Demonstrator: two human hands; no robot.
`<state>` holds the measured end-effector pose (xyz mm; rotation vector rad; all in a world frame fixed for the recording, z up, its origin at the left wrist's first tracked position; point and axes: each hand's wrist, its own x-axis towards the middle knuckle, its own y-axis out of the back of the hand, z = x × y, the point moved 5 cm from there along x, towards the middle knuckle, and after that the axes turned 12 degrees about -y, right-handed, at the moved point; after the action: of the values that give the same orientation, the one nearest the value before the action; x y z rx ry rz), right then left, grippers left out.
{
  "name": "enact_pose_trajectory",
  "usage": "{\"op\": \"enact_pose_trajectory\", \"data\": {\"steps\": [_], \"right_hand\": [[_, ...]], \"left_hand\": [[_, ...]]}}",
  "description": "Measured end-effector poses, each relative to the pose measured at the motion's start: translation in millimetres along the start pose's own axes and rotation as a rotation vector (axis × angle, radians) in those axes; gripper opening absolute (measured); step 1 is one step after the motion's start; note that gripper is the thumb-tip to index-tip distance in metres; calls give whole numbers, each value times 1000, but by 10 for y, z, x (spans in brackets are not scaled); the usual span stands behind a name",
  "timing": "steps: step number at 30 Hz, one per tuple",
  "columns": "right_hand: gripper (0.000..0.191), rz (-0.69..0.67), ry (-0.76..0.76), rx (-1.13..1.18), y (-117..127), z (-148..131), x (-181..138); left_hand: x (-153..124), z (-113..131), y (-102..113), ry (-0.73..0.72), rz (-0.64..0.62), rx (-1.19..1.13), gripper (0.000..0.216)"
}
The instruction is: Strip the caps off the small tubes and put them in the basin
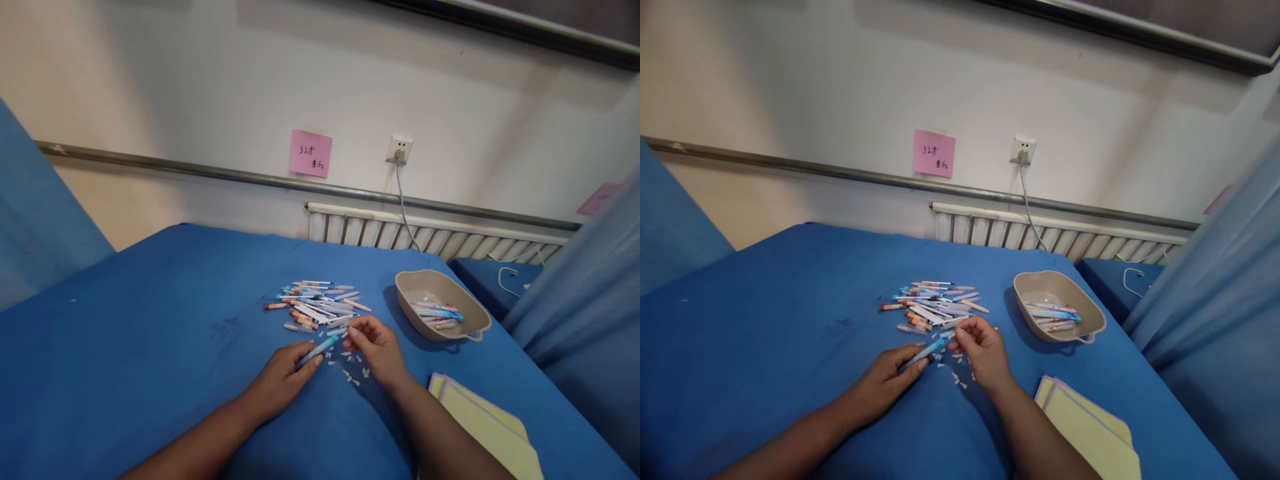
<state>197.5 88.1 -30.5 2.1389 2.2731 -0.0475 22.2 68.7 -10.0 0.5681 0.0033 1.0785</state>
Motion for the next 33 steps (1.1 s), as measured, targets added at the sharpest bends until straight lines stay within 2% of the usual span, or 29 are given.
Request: {"op": "enact_pose_trajectory", "data": {"steps": [3, 16, 19, 24, 33], "right_hand": [[29, -6, -33, 192, -26, -51, -34], [27, -28, -12, 157, -66, -101, -95], [27, -26, -23, 236, -33, -90, -71], [35, -47, -122, 379, -6, -19, -20], [27, -142, -48, 243, -76, -77, -45]], "left_hand": [[-2, 37, -16, 1, -23, -26, 28], [-2, 72, -24, -16, -38, -29, 29], [-1, 55, -23, 5, -38, -20, 30], [2, 20, -31, 28, -69, 2, 32], [11, 98, -13, -22, -1, -42, 29]]}}
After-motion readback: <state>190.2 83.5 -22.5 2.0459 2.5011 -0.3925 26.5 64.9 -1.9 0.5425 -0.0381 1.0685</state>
